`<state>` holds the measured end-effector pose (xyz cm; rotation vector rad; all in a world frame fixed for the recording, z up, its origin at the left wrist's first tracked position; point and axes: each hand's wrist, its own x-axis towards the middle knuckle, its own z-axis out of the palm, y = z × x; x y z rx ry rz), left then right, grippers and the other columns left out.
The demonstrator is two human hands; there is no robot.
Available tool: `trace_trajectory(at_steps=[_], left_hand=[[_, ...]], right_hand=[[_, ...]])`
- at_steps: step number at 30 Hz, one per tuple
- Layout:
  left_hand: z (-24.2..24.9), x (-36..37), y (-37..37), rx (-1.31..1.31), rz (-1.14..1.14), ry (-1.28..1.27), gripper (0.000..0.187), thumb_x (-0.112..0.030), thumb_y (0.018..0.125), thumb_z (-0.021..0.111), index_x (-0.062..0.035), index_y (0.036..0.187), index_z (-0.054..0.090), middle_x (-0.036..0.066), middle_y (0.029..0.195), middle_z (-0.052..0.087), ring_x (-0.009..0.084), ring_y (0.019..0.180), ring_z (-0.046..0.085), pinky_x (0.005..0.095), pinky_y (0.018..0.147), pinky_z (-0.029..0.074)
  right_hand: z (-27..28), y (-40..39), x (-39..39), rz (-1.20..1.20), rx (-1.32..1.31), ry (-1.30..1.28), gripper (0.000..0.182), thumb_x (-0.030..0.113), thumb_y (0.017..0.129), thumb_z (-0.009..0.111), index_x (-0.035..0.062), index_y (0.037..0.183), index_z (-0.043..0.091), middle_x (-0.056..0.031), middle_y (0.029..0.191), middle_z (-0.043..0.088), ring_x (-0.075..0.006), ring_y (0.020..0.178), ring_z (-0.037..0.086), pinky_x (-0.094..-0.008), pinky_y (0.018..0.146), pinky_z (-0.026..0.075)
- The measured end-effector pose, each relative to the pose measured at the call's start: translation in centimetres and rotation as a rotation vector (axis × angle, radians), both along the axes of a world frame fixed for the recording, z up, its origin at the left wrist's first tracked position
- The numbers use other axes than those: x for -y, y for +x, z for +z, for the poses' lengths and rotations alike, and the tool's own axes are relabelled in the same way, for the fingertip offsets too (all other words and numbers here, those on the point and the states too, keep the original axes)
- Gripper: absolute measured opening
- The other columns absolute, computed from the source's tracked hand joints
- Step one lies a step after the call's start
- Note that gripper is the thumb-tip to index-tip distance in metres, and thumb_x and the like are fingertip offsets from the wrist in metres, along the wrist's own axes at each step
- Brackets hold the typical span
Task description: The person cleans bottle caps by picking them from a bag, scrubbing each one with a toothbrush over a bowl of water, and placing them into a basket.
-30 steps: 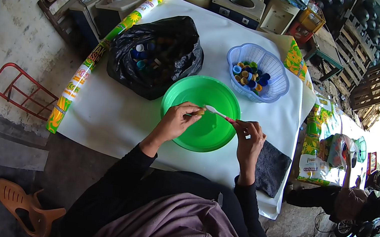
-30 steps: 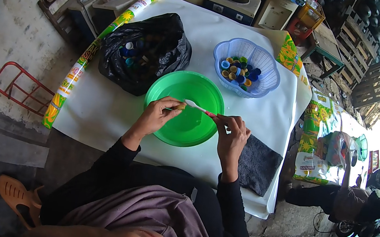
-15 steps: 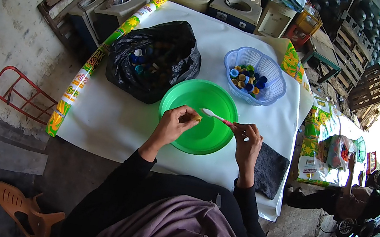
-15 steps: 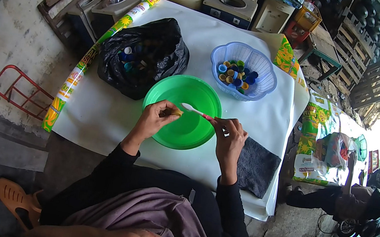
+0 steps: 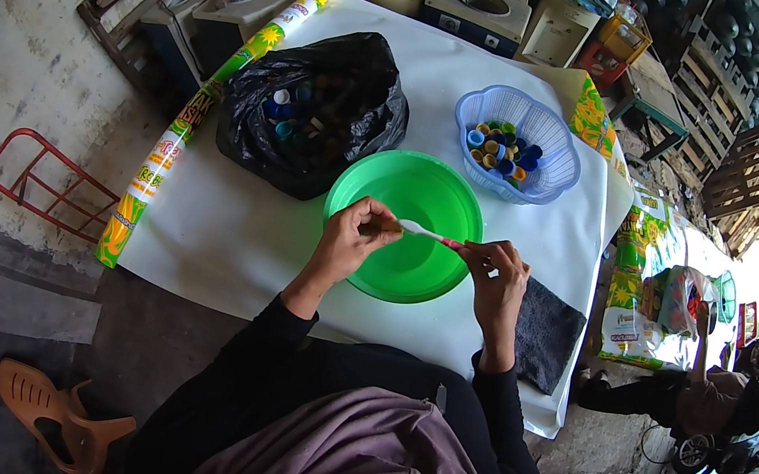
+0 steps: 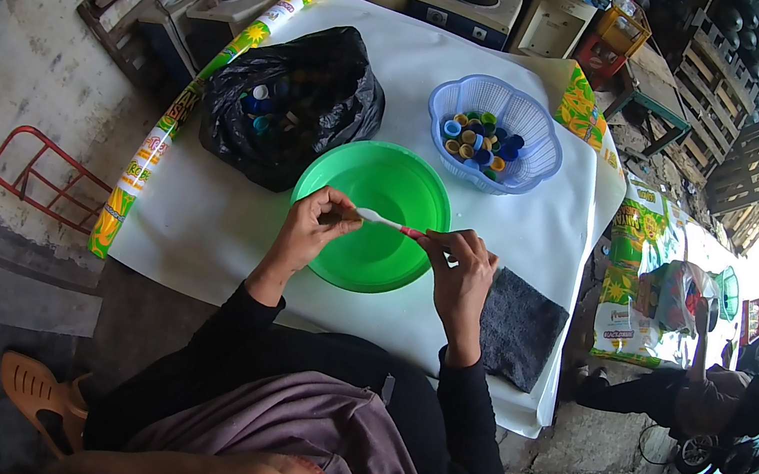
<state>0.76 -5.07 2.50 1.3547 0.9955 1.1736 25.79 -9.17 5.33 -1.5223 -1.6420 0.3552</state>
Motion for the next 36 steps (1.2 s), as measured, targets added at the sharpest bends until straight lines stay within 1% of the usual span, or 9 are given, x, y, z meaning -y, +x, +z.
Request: trace_trajectory(at_steps=[5, 8, 13, 16, 21, 24, 28, 32, 36], left_hand=[[0.7, -0.1, 0.2, 0.008, 0.07, 0.004, 0.022, -0.002, 0.095, 0.078, 0.0008, 0.111, 0.064, 0.007, 0.104, 0.073, 0.0107, 0.097, 0.07, 0.0251, 0.089, 0.056], [0.5, -0.2, 0.0, -0.037, 0.059, 0.002, 0.021, -0.002, 0.094, 0.078, 0.0011, 0.11, 0.065, 0.008, 0.104, 0.074, 0.0113, 0.098, 0.07, 0.0249, 0.089, 0.057], [0.2, -0.2, -0.2, -0.093, 0.076, 0.03, 0.022, -0.002, 0.094, 0.078, 0.001, 0.111, 0.065, 0.01, 0.104, 0.075, 0.0124, 0.099, 0.071, 0.0255, 0.088, 0.057], [0.7, -0.4, -0.1, -0.089, 0.07, 0.024, 0.022, -0.001, 0.094, 0.077, 0.0013, 0.114, 0.066, 0.01, 0.103, 0.075, 0.0129, 0.099, 0.072, 0.0259, 0.088, 0.058], [0.7, -0.2, 0.3, -0.053, 0.032, 0.037, 0.027, 0.001, 0.095, 0.075, 0.003, 0.121, 0.067, 0.009, 0.105, 0.076, 0.0135, 0.099, 0.072, 0.0269, 0.089, 0.058], [0.5, -0.2, -0.3, -0.16, 0.058, 0.099, 0.028, -0.003, 0.095, 0.077, 0.0016, 0.122, 0.069, 0.01, 0.107, 0.077, 0.0155, 0.101, 0.074, 0.0291, 0.089, 0.06], [0.3, -0.4, -0.3, -0.108, 0.104, 0.091, 0.024, -0.003, 0.096, 0.076, 0.0018, 0.119, 0.069, 0.009, 0.104, 0.076, 0.0142, 0.098, 0.073, 0.0281, 0.088, 0.06], [0.6, -0.2, -0.6, -0.125, 0.116, 0.114, 0.022, -0.004, 0.096, 0.076, 0.0022, 0.115, 0.069, 0.008, 0.101, 0.075, 0.0139, 0.096, 0.073, 0.0273, 0.086, 0.06], [0.9, -0.3, -0.6, -0.13, 0.13, 0.105, 0.021, -0.004, 0.096, 0.076, 0.0024, 0.114, 0.067, 0.008, 0.099, 0.075, 0.0137, 0.094, 0.073, 0.0269, 0.083, 0.06]], right_hand=[[0.0, -0.2, -1.3, -0.143, 0.351, 0.165, 0.016, 0.032, 0.087, 0.081, 0.0168, 0.093, 0.082, 0.0027, 0.089, 0.067, -0.0178, 0.089, 0.061, -0.0399, 0.088, 0.037], [0.4, -0.6, -1.3, 0.019, 0.524, 0.154, 0.016, 0.032, 0.087, 0.081, 0.0165, 0.092, 0.082, 0.002, 0.09, 0.067, -0.0184, 0.09, 0.061, -0.0406, 0.09, 0.037], [1.3, -0.6, -1.1, -0.101, 0.267, 0.152, 0.017, 0.031, 0.088, 0.081, 0.0158, 0.094, 0.082, 0.0003, 0.087, 0.067, -0.0191, 0.086, 0.062, -0.0398, 0.089, 0.037], [1.7, -0.9, -0.4, -0.034, 0.082, 0.084, 0.013, 0.025, 0.089, 0.08, 0.0132, 0.095, 0.081, -0.0003, 0.087, 0.071, -0.0169, 0.078, 0.065, -0.0361, 0.088, 0.038], [0.9, -0.7, -0.9, -0.087, 0.153, 0.18, 0.013, 0.024, 0.089, 0.081, 0.0133, 0.097, 0.082, 0.0001, 0.086, 0.069, -0.0152, 0.075, 0.063, -0.0345, 0.088, 0.038], [1.6, -1.1, -0.5, 0.025, 0.148, 0.138, 0.014, 0.024, 0.089, 0.08, 0.013, 0.096, 0.082, -0.0002, 0.086, 0.069, -0.0161, 0.076, 0.062, -0.0351, 0.087, 0.038], [1.4, -1.0, -1.5, -0.107, 0.313, 0.195, 0.017, 0.028, 0.087, 0.081, 0.0145, 0.096, 0.082, 0.0, 0.088, 0.069, -0.0183, 0.084, 0.062, -0.0375, 0.09, 0.037], [0.0, -0.9, -1.8, 0.059, 0.493, 0.145, 0.018, 0.031, 0.087, 0.08, 0.0159, 0.096, 0.082, 0.0025, 0.09, 0.067, -0.0174, 0.088, 0.059, -0.0414, 0.091, 0.035], [0.7, -0.9, -1.7, -0.027, 0.255, 0.136, 0.017, 0.031, 0.088, 0.08, 0.0157, 0.095, 0.083, 0.002, 0.089, 0.069, -0.0176, 0.087, 0.063, -0.0403, 0.09, 0.036]])
